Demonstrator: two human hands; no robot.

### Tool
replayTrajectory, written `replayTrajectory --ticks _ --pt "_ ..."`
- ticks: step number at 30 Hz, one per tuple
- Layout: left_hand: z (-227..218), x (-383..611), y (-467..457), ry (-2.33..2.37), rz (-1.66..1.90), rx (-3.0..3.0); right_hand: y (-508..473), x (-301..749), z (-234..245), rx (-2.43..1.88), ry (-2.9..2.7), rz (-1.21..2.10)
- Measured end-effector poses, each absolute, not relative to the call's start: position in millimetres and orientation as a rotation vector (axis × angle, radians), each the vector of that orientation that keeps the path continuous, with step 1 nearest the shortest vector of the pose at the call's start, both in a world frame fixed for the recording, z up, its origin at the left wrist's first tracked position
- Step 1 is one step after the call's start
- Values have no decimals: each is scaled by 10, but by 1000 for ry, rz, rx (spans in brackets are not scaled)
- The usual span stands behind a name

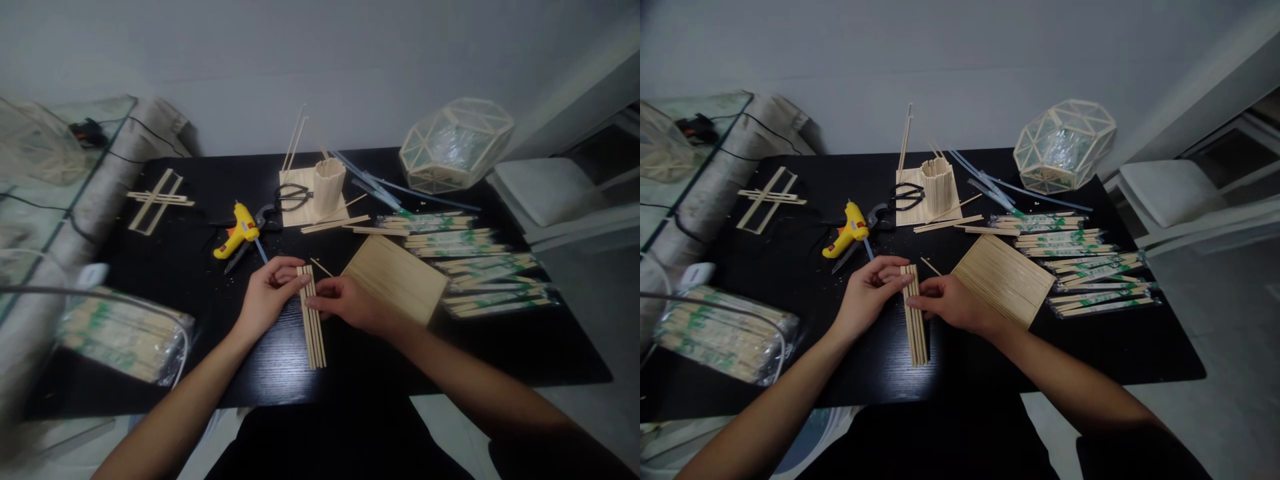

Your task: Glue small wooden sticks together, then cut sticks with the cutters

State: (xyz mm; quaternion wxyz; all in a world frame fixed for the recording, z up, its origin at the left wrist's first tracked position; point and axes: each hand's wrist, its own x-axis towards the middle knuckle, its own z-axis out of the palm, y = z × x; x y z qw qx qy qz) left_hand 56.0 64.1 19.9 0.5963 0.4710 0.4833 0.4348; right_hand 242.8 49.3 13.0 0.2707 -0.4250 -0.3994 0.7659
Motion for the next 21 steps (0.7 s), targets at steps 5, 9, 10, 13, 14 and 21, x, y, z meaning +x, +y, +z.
replayTrajectory --ticks 5,9,10,13,14,21 --pt "190 562 637 1123 996 1050 496 2439 143 -1129 -1084 2061" --pt "204 568 641 1127 994 1048 493 2438 166 -1138 -1070 2070" --pt "205 568 642 1130 994 1049 492 2437 170 -1139 -1068 2070" --pt "200 566 644 1134 998 1052 488 2433 174 -1133 -1071 2062" --pt "196 565 643 1133 1001 1053 487 2432 171 -1130 -1075 2063" --pt "207 552 646 1138 1024 1044 509 2451 131 -1139 -1082 2049"
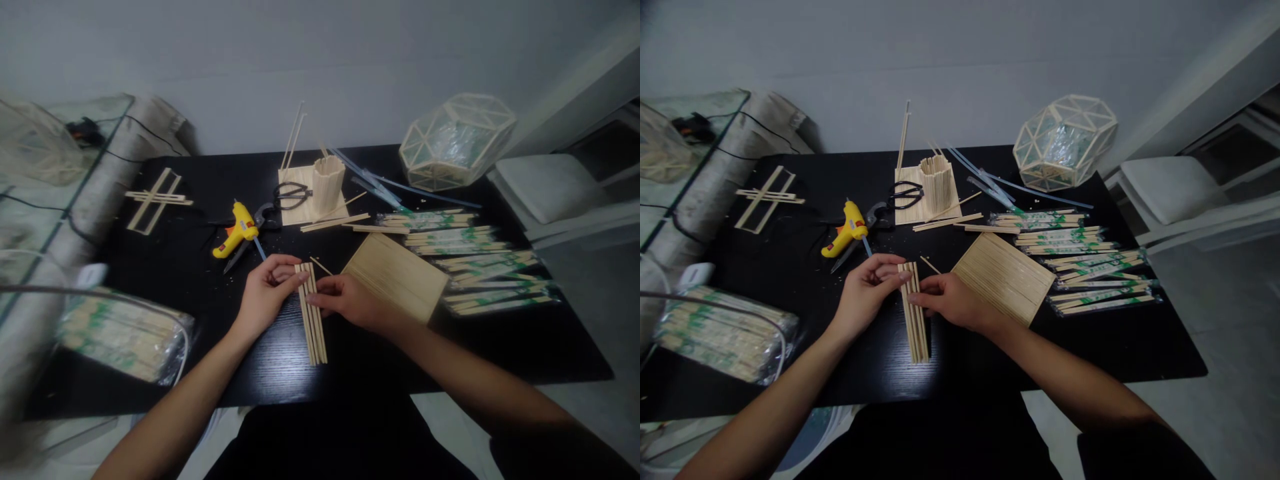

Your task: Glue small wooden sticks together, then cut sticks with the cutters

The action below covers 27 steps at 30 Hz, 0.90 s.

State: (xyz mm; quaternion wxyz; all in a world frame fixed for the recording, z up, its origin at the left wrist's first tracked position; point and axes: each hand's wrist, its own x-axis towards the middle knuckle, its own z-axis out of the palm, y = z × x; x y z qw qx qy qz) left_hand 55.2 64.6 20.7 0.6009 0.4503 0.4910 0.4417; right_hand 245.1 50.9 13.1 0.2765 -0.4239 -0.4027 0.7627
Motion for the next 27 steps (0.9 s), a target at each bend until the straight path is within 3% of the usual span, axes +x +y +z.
replayTrajectory --ticks 27 --pt "241 540 657 1191 1028 1044 557 2527 110 -1117 -872 1885"
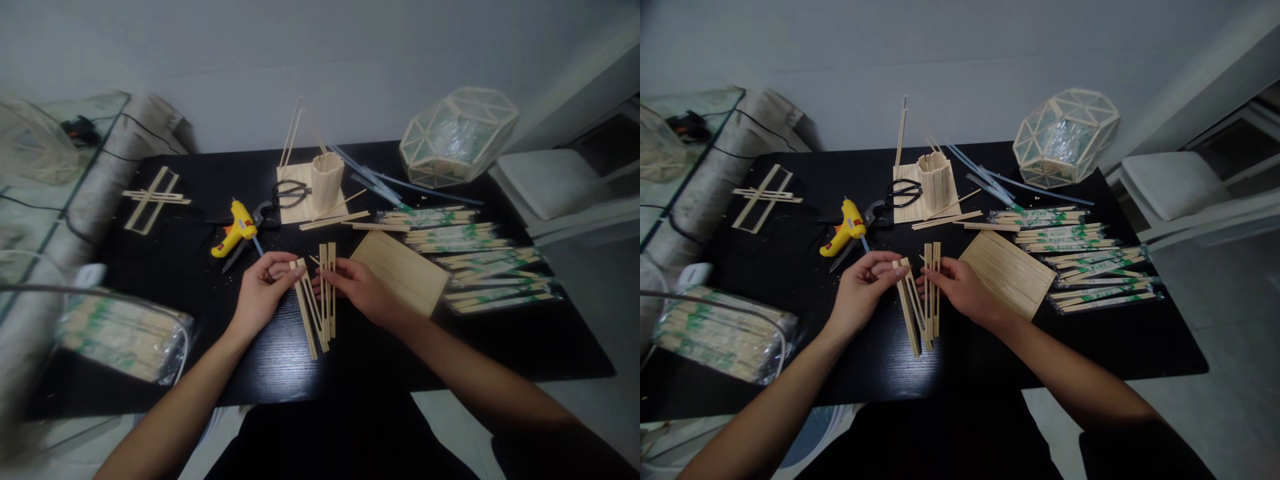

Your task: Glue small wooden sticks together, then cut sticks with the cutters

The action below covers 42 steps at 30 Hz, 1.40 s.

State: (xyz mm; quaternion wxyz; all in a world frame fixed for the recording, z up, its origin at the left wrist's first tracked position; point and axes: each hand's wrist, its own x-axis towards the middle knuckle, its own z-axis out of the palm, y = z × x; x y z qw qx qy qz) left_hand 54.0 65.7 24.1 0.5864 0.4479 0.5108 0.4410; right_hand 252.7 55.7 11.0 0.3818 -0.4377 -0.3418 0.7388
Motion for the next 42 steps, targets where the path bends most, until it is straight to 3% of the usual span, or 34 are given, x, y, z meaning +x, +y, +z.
replayTrajectory --ticks 15,29,42 --pt "237 544 626 1215 1092 1161 571 2538 169 -1122 -835 1693" --pt "220 547 633 1160 1051 1110 461 2426 210 -929 -574 2103" --pt "181 589 617 1174 1093 1182 431 2438 149 -1030 -877 2005"
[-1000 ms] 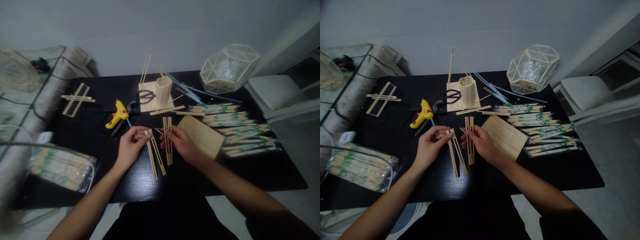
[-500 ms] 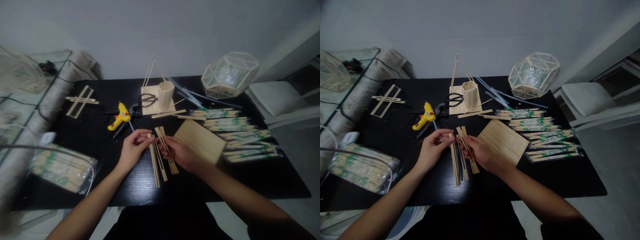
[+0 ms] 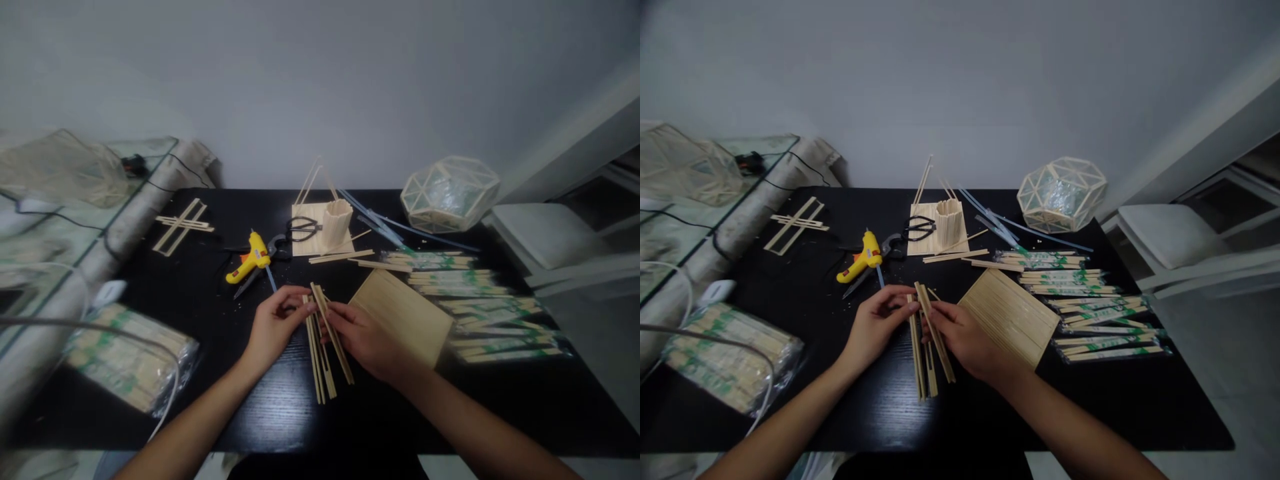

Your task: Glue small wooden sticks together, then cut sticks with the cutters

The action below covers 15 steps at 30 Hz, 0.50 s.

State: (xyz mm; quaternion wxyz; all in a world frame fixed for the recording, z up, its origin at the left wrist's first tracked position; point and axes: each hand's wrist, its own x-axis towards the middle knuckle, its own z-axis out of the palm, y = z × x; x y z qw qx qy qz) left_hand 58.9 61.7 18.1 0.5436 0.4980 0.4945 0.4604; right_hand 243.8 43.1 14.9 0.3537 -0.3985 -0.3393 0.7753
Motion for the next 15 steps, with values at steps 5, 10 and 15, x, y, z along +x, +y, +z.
replayTrajectory --ticks 5,10,15 --pt "160 596 620 1213 1083 1215 444 2448 190 -1129 -1029 1903" --pt "165 602 630 1198 1084 1216 452 2445 156 -1151 -1094 1868" --pt "143 605 632 1171 1089 1191 449 2448 76 -1136 -1134 1872"
